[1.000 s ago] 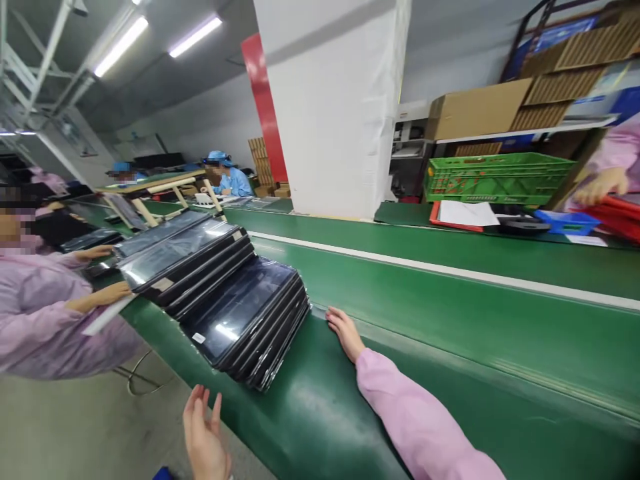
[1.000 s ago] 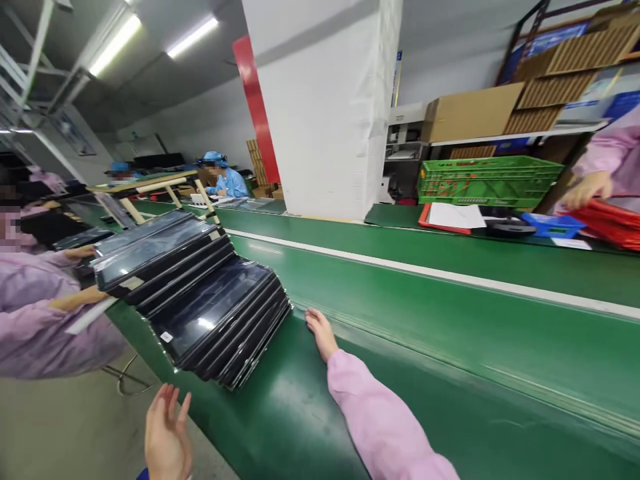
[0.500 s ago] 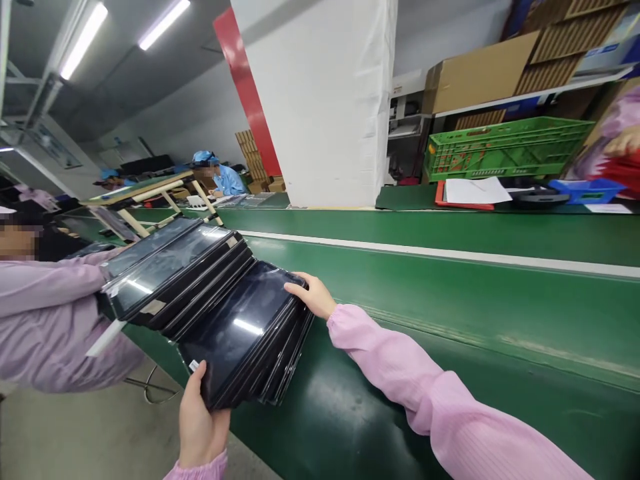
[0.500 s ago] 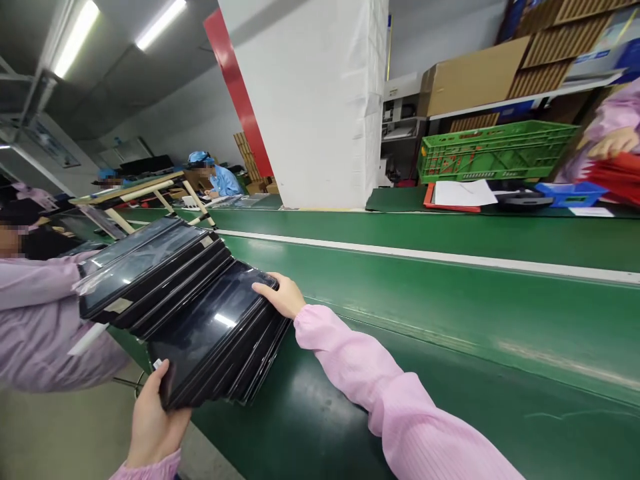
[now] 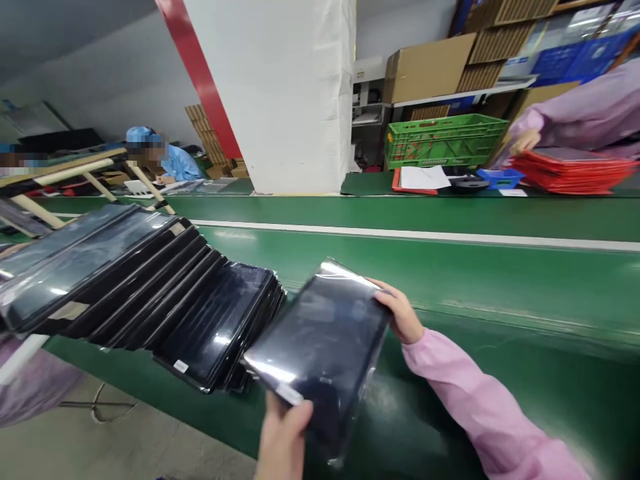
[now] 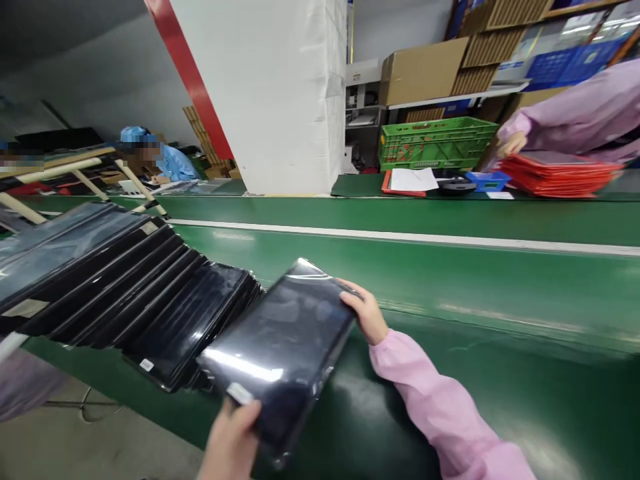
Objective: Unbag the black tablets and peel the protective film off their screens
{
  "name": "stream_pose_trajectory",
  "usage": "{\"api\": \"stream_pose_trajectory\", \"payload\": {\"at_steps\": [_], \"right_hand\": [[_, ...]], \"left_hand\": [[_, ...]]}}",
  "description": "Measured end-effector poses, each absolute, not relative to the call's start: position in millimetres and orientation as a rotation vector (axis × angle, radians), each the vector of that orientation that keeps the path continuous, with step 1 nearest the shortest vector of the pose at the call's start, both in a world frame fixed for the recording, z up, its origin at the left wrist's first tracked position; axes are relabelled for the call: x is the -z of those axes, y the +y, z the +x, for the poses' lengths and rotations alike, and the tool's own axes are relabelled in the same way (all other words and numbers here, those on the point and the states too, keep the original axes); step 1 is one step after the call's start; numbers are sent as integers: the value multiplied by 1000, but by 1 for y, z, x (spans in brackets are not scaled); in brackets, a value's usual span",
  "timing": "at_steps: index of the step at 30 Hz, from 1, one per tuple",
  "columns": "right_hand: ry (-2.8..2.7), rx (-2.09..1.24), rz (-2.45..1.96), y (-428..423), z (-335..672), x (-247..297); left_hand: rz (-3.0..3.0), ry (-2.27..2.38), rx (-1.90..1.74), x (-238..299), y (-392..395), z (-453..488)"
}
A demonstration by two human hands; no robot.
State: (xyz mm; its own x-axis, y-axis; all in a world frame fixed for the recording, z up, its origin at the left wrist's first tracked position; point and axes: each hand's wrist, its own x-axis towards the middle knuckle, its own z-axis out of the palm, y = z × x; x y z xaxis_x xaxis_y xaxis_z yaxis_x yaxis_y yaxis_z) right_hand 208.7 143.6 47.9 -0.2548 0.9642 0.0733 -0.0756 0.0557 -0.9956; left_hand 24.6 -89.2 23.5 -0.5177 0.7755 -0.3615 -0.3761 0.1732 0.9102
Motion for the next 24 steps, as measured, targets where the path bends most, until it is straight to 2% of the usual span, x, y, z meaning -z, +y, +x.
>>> {"api": "stream_pose_trajectory", "payload": {"at_steps": [3, 8, 12, 16, 18, 20, 22, 24], "right_hand": [[-1311, -1338, -1186, 157, 278, -20], [-1375, -1235, -1395, 169, 351, -8], [-1575, -1172, -1486, 186, 371, -20], [-1875, -1201, -1539, 218, 368, -54], [-2010, -1187, -1555, 235, 349, -75], [-2107, -1108, -1532, 247, 310, -93], [-2198, -1089, -1416, 250, 250, -104], [-2289, -1150, -1243, 243, 176, -109]], "left_hand": [[332, 1091, -1304, -4, -69, 88], [422, 828, -935, 19, -55, 150], [491, 911, -557, 19, -47, 164], [630, 769, -433, -7, -44, 132], [782, 779, -497, -26, -54, 92], [961, 995, -732, -41, -70, 40], [878, 1408, -1292, -49, -87, -12], [561, 1794, -2091, -48, -97, -55]]}}
